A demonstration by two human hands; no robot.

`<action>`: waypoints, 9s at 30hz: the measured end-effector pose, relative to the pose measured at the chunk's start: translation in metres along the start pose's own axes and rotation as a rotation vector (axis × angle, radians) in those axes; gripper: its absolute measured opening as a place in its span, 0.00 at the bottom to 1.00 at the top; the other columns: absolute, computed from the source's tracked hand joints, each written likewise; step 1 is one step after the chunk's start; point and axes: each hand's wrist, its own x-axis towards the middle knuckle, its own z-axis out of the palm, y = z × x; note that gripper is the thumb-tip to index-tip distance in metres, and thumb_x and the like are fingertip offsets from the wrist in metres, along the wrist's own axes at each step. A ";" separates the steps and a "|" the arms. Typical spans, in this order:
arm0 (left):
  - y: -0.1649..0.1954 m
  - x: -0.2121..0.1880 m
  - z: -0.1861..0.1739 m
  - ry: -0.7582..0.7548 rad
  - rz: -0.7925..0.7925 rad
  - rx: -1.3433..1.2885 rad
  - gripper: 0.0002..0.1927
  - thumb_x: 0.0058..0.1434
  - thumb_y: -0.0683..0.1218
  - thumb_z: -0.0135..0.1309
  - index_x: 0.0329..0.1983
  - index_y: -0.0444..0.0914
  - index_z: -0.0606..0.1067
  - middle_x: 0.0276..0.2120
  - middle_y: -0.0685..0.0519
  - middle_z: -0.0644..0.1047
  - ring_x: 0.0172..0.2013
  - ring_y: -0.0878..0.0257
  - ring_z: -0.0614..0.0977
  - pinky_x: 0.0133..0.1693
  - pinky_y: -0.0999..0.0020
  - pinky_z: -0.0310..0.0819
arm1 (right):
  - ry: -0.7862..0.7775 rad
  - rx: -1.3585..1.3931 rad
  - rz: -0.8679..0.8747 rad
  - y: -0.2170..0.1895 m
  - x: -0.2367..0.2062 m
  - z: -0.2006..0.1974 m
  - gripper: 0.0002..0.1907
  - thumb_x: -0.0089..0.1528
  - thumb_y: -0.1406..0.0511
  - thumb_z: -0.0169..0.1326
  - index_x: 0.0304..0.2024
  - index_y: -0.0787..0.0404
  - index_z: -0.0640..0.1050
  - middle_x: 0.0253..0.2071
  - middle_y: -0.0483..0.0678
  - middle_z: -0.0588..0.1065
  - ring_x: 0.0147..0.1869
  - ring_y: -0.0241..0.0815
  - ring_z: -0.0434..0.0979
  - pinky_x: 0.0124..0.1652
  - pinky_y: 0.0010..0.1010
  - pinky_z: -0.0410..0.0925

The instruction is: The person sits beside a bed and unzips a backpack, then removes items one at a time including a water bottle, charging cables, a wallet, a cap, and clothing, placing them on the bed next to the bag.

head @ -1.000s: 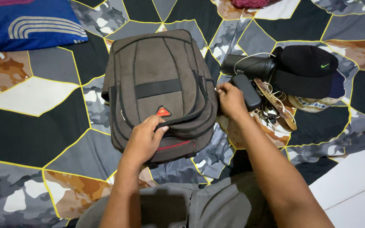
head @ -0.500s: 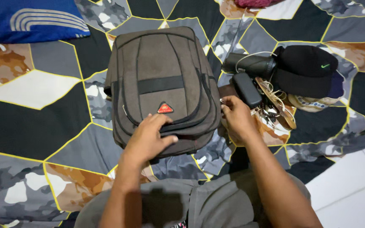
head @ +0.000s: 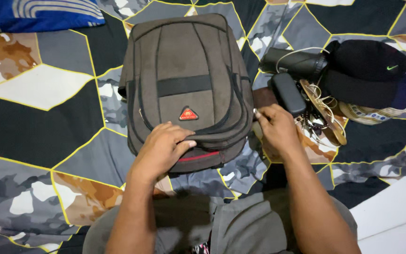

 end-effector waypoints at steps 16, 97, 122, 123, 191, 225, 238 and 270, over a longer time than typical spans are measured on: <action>0.008 -0.004 0.004 0.080 -0.038 0.041 0.11 0.65 0.50 0.56 0.38 0.37 0.80 0.31 0.45 0.81 0.38 0.45 0.81 0.56 0.50 0.68 | -0.211 0.104 -0.016 -0.008 -0.028 -0.009 0.12 0.60 0.62 0.57 0.37 0.66 0.81 0.35 0.51 0.79 0.42 0.47 0.80 0.43 0.35 0.69; 0.075 -0.061 0.071 0.481 -0.306 0.427 0.04 0.59 0.43 0.57 0.34 0.40 0.74 0.32 0.50 0.77 0.38 0.52 0.78 0.46 0.52 0.61 | -0.049 0.625 0.197 -0.073 -0.059 0.022 0.18 0.61 0.55 0.62 0.29 0.63 0.78 0.23 0.43 0.77 0.27 0.32 0.75 0.30 0.28 0.67; -0.076 -0.081 0.021 0.579 -0.521 0.189 0.08 0.65 0.43 0.56 0.45 0.37 0.76 0.42 0.44 0.76 0.43 0.49 0.80 0.46 0.56 0.75 | 0.103 0.782 0.142 -0.053 -0.033 0.010 0.19 0.63 0.58 0.65 0.26 0.60 0.72 0.22 0.35 0.70 0.26 0.25 0.65 0.27 0.21 0.60; -0.081 -0.084 0.023 0.554 -0.546 0.075 0.10 0.65 0.44 0.57 0.48 0.38 0.76 0.43 0.45 0.77 0.43 0.53 0.81 0.47 0.60 0.76 | 0.104 0.687 0.177 -0.052 -0.034 0.011 0.21 0.63 0.56 0.65 0.26 0.62 0.71 0.23 0.40 0.70 0.27 0.29 0.65 0.28 0.24 0.61; 0.062 -0.010 0.051 -0.060 -0.314 -0.914 0.40 0.58 0.55 0.65 0.69 0.33 0.66 0.63 0.48 0.74 0.63 0.58 0.73 0.65 0.63 0.64 | 0.005 1.051 -0.231 -0.065 -0.044 -0.039 0.16 0.50 0.73 0.57 0.41 0.61 0.71 0.44 0.43 0.75 0.47 0.31 0.74 0.48 0.25 0.69; 0.094 -0.053 0.087 -0.113 -0.780 -1.135 0.38 0.61 0.58 0.59 0.70 0.36 0.64 0.56 0.45 0.73 0.44 0.60 0.78 0.43 0.64 0.76 | -0.056 1.967 0.138 -0.065 -0.045 0.001 0.27 0.69 0.53 0.40 0.64 0.62 0.71 0.66 0.52 0.71 0.72 0.50 0.69 0.73 0.46 0.58; 0.083 -0.046 0.057 0.558 -0.378 -1.506 0.27 0.62 0.41 0.56 0.65 0.31 0.68 0.57 0.45 0.77 0.58 0.55 0.78 0.63 0.55 0.69 | -0.459 1.530 -0.060 -0.070 -0.066 0.022 0.37 0.59 0.62 0.59 0.69 0.66 0.64 0.64 0.53 0.70 0.71 0.47 0.68 0.70 0.42 0.56; -0.119 -0.099 -0.029 0.136 -0.920 0.495 0.57 0.49 0.68 0.65 0.76 0.43 0.52 0.74 0.40 0.52 0.73 0.41 0.51 0.68 0.40 0.42 | 0.155 0.087 -0.378 -0.068 -0.028 0.021 0.17 0.59 0.70 0.64 0.51 0.65 0.80 0.45 0.56 0.77 0.52 0.57 0.76 0.53 0.43 0.69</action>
